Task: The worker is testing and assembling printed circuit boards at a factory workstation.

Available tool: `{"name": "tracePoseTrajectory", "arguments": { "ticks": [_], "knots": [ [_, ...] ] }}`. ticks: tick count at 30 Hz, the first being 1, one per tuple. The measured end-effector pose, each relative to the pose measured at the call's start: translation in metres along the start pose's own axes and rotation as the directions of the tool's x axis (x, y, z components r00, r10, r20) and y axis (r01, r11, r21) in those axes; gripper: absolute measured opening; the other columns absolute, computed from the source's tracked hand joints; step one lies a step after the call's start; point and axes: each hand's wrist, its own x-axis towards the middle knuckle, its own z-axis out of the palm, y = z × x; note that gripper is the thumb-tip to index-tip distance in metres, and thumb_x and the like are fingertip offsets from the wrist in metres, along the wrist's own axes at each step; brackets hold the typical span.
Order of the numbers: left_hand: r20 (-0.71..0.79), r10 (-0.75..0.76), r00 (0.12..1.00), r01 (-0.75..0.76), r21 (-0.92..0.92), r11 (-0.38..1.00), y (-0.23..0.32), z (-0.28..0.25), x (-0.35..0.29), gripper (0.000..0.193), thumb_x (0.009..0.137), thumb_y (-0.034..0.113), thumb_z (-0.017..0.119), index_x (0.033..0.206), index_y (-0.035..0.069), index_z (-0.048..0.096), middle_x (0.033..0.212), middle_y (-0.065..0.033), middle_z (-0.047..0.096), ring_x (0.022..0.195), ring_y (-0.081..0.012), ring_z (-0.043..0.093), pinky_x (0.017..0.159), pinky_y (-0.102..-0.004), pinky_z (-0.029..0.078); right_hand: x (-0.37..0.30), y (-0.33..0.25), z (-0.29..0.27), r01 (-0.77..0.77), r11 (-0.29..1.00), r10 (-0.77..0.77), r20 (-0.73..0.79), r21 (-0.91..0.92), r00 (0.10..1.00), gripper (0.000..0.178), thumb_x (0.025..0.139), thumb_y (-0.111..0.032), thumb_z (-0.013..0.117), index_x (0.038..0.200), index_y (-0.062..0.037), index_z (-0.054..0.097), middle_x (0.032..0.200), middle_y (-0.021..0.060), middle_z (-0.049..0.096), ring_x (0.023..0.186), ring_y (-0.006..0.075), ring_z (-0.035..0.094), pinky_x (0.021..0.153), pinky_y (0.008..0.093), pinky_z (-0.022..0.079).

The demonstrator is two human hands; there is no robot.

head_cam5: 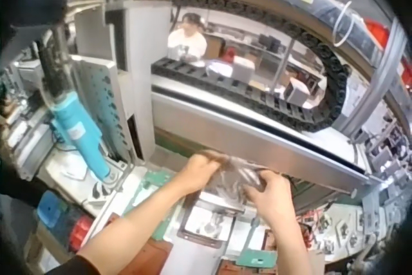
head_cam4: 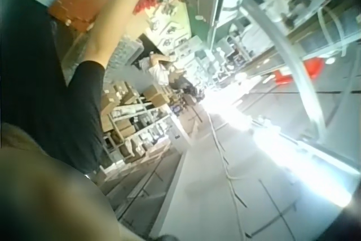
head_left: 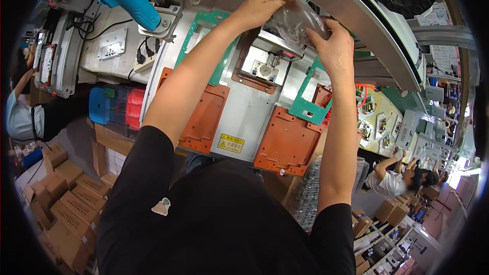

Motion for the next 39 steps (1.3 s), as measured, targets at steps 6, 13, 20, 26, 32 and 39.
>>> {"name": "tracePoseTrajectory", "arguments": {
  "ticks": [6,13,20,26,32,39],
  "knots": [
    [-0.050,0.001,0.999,-0.002,-0.024,1.000,-0.015,0.001,0.004,0.029,0.095,0.023,0.061,0.107,-0.002,0.069,0.097,-0.0028,0.069,0.091,-0.0096,0.060,0.080,-0.0254,0.047,-0.006,0.002,-0.003,-0.090,0.979,0.108,-0.091,0.182,0.990,0.027,0.084,-0.020,0.073,0.098,0.0027,0.072,0.076,0.0127,0.069,0.068,0.0137,0.062,0.070,0.0279,0.049],
    [-0.075,-0.102,0.992,0.105,0.024,0.994,-0.014,0.002,0.003,0.026,0.095,0.021,0.061,0.097,-0.003,0.070,0.083,0.0005,0.063,0.080,-0.0085,0.054,0.072,-0.0262,0.044,-0.012,-0.002,0.007,-0.114,0.948,0.163,-0.142,0.298,0.976,0.025,0.087,-0.021,0.071,0.099,0.0005,0.073,0.078,0.0081,0.070,0.068,0.0115,0.059,0.069,0.0277,0.049],
    [-0.118,-0.074,0.990,0.070,-0.030,0.997,-0.006,0.003,-0.003,0.034,0.094,0.025,0.061,0.079,-0.005,0.064,0.075,-0.0023,0.058,0.074,-0.0107,0.051,0.067,-0.0291,0.043,-0.018,0.015,0.005,-0.138,0.970,0.151,-0.056,0.199,0.987,0.021,0.088,-0.018,0.072,0.094,0.0018,0.073,0.070,0.0003,0.064,0.065,0.0052,0.054,0.061,0.0219,0.044],
    [-0.209,-0.156,0.965,0.172,0.062,0.983,-0.024,-0.003,0.003,0.037,0.092,0.026,0.063,0.075,-0.007,0.061,0.079,-0.0079,0.060,0.077,-0.0128,0.053,0.069,-0.0308,0.044,-0.019,0.002,0.008,-0.063,0.910,0.171,-0.232,0.411,0.958,0.019,0.088,-0.016,0.073,0.095,0.0013,0.073,0.073,-0.0010,0.064,0.066,0.0044,0.053,0.060,0.0211,0.042],
    [-0.111,-0.001,0.994,-0.012,-0.120,0.993,-0.022,0.014,0.009,0.027,0.092,0.022,0.063,0.088,-0.004,0.068,0.082,-0.0088,0.066,0.075,-0.0136,0.058,0.069,-0.0304,0.048,-0.018,0.011,0.026,-0.058,0.911,0.076,-0.028,0.408,0.997,0.047,0.079,-0.025,0.081,0.112,0.0038,0.066,0.108,0.0102,0.068,0.098,0.0172,0.061,0.087,0.0301,0.046],
    [0.225,0.184,0.957,-0.192,0.014,0.981,0.029,0.039,0.007,0.037,0.091,0.028,0.067,0.114,0.000,0.066,0.095,-0.0084,0.071,0.081,-0.0132,0.063,0.075,-0.0294,0.051,0.003,0.046,0.047,-0.311,0.888,0.315,0.042,0.338,0.948,0.028,0.085,-0.023,0.075,0.098,0.0019,0.071,0.092,0.0090,0.072,0.085,0.0142,0.064,0.078,0.0302,0.048]
  ]
}}
